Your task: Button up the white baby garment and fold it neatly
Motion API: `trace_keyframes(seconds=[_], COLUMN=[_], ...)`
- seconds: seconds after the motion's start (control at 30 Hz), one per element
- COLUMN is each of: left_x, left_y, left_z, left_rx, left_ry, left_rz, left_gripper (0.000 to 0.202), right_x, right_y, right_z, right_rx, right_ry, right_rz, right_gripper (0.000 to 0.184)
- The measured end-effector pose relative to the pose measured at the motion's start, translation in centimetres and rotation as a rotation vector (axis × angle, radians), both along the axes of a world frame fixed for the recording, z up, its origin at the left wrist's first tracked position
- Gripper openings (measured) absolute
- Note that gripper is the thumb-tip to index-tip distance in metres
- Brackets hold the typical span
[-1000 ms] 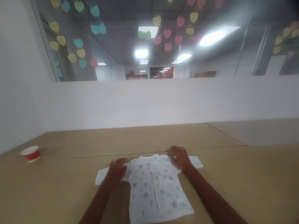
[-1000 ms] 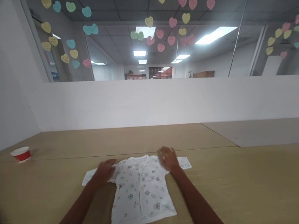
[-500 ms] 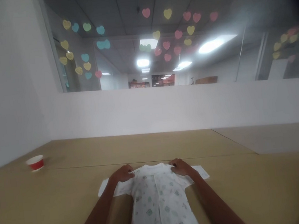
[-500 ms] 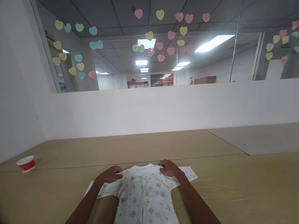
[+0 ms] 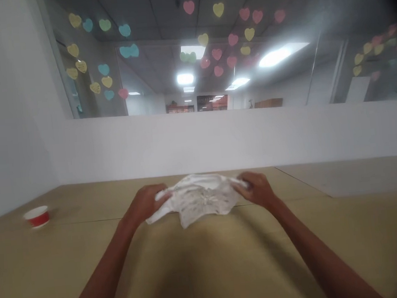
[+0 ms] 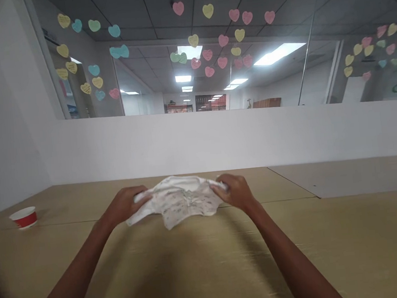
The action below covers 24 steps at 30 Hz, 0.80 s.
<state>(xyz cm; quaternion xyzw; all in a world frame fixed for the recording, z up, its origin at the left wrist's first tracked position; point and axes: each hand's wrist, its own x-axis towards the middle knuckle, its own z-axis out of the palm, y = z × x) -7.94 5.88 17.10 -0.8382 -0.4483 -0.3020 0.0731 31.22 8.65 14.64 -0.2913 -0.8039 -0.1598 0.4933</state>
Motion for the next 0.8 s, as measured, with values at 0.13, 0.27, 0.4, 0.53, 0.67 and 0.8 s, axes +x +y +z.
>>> trace_keyframes(seconds=[0.13, 0.27, 0.4, 0.53, 0.67, 0.8], left_x=[-1.3, -2.8, -1.9, -1.8, -4.5, -8.0], left_y=[-6.6, -10.5, -10.5, -8.1, -6.7, -7.5], left_z=[-5.4, -11.3, -12.9, -13.5, -15.8, -18.5], left_rx=[-0.313, -0.634, -0.568, -0.514, -0.552, -0.596], left_ry=[0.140, 0.061, 0.068, 0.156, 0.162, 0.182], left_rz=[0.013, 0.133, 0.082, 0.099, 0.132, 0.186], left_gripper=[0.024, 0.021, 0.036, 0.054, 0.050, 0.060], right_x=[0.6, 1.0, 0.3, -0.5, 0.5, 4.0], right_y=[-8.4, -12.9, -12.1, -9.4, -7.7, -7.3], right_z=[-7.9, -16.0, -16.7, -14.6, -13.9, -14.5], right_rx=[-0.029, -0.400, -0.467, -0.412, -0.439, -0.514], right_ry=[-0.273, -0.388, -0.257, -0.263, -0.502, -0.512], right_rz=[0.028, 0.022, -0.031, -0.083, -0.123, -0.282], right_gripper=[0.030, 0.018, 0.018, 0.022, 0.023, 0.029])
